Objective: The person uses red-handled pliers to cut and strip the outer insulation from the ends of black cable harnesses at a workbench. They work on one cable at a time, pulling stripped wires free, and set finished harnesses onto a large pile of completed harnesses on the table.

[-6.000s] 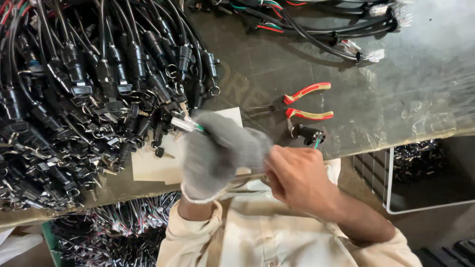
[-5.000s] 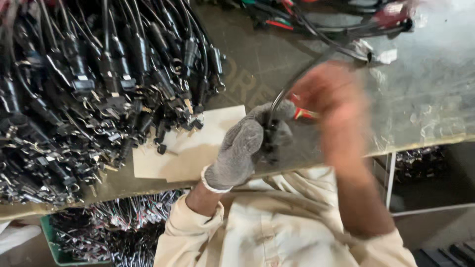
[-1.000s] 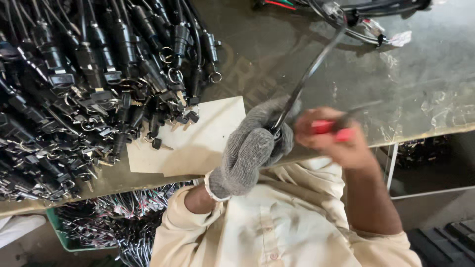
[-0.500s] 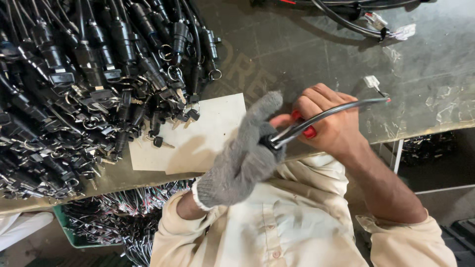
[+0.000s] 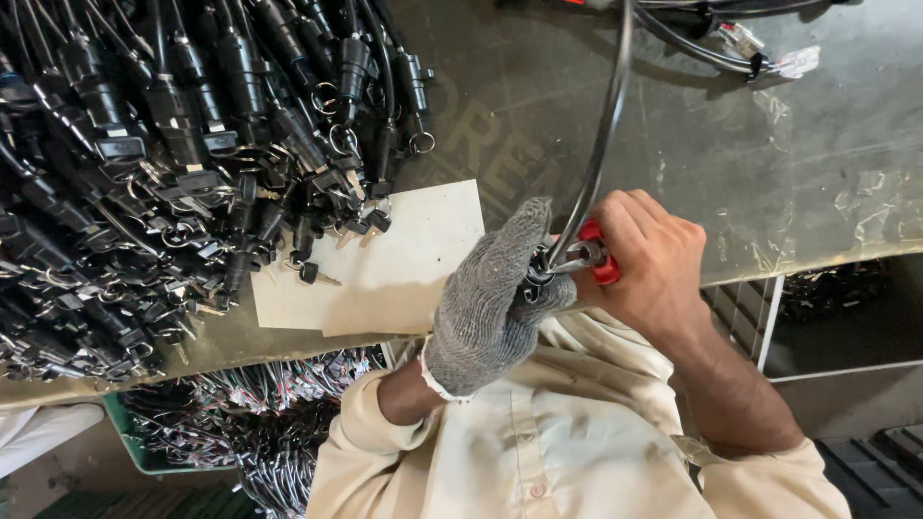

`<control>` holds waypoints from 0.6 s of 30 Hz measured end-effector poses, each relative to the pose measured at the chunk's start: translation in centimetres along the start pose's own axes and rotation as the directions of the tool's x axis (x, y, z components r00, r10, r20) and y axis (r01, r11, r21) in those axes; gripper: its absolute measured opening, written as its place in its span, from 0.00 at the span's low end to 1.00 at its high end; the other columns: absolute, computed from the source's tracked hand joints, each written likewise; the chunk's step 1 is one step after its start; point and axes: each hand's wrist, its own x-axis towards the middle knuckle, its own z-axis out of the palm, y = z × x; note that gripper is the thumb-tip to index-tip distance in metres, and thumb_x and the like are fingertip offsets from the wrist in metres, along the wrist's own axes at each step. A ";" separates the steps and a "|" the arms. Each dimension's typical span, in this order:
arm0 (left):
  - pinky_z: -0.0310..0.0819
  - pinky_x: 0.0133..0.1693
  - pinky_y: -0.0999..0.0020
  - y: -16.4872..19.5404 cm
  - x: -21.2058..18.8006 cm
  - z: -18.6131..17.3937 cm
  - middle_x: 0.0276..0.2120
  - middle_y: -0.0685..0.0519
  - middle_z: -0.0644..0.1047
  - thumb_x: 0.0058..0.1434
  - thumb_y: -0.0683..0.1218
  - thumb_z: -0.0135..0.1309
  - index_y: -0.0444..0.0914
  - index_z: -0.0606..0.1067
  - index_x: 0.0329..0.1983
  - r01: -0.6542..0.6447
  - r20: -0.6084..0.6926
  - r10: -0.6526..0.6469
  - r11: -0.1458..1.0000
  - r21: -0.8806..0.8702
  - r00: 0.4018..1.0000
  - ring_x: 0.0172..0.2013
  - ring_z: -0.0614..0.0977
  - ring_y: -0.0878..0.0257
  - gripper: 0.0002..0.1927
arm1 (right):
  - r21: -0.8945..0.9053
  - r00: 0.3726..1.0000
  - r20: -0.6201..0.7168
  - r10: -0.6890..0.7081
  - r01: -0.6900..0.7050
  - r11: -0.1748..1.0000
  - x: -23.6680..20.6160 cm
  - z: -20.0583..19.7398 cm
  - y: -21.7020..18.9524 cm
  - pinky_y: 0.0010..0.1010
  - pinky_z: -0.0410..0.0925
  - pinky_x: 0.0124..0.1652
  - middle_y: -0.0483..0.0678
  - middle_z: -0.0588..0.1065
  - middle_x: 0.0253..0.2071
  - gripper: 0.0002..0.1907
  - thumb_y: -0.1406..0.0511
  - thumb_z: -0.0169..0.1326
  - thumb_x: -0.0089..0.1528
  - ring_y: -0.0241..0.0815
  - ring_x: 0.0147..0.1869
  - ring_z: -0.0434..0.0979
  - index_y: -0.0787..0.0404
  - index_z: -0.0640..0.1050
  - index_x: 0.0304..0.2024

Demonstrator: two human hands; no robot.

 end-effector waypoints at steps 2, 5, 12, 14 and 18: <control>0.77 0.52 0.60 -0.2 -0.3 0.0 0.62 0.41 0.74 0.65 0.41 0.63 0.35 0.60 0.74 0.001 0.003 -0.001 1.000 -0.001 1.000 0.52 0.80 0.45 0.37 | -0.004 1.000 0.010 -0.001 0.001 1.000 0.0 -0.2 0.0 0.40 0.64 0.31 0.47 0.71 0.33 0.23 0.61 0.68 0.44 0.49 0.37 0.74 0.59 0.71 0.35; 0.77 0.51 0.59 -0.5 -0.3 0.3 0.61 0.42 0.74 0.64 0.40 0.62 0.35 0.60 0.75 0.009 -0.005 -0.009 1.000 0.000 1.000 0.51 0.80 0.46 0.38 | 0.018 0.999 0.041 -0.026 0.025 1.000 -0.2 -0.4 0.0 0.40 0.64 0.31 0.48 0.71 0.34 0.21 0.64 0.65 0.46 0.50 0.38 0.74 0.61 0.71 0.37; 0.78 0.50 0.57 -0.5 -0.3 0.7 0.57 0.45 0.76 0.61 0.36 0.58 0.35 0.59 0.76 0.054 0.007 -0.054 0.998 0.039 0.998 0.49 0.80 0.47 0.40 | -0.059 1.000 0.009 0.024 -0.024 0.998 -0.8 0.3 0.3 0.40 0.64 0.29 0.47 0.71 0.31 0.19 0.64 0.65 0.45 0.49 0.36 0.75 0.59 0.70 0.33; 0.76 0.50 0.55 -0.5 -0.4 0.7 0.56 0.47 0.76 0.64 0.38 0.60 0.36 0.58 0.76 -0.021 -0.013 0.024 0.971 0.237 1.000 0.48 0.80 0.48 0.39 | -0.091 0.999 -0.008 0.045 -0.046 0.995 -1.0 0.5 0.2 0.40 0.64 0.30 0.46 0.72 0.30 0.18 0.65 0.64 0.45 0.49 0.36 0.75 0.59 0.70 0.33; 0.75 0.47 0.52 -0.6 -0.3 0.8 0.57 0.43 0.76 0.65 0.39 0.61 0.36 0.59 0.75 -0.076 -0.028 0.105 0.857 0.509 0.994 0.45 0.79 0.47 0.37 | -0.084 0.996 -0.006 0.090 -0.090 0.992 -1.3 0.6 -0.4 0.40 0.64 0.30 0.46 0.72 0.30 0.16 0.67 0.63 0.48 0.48 0.36 0.75 0.59 0.70 0.34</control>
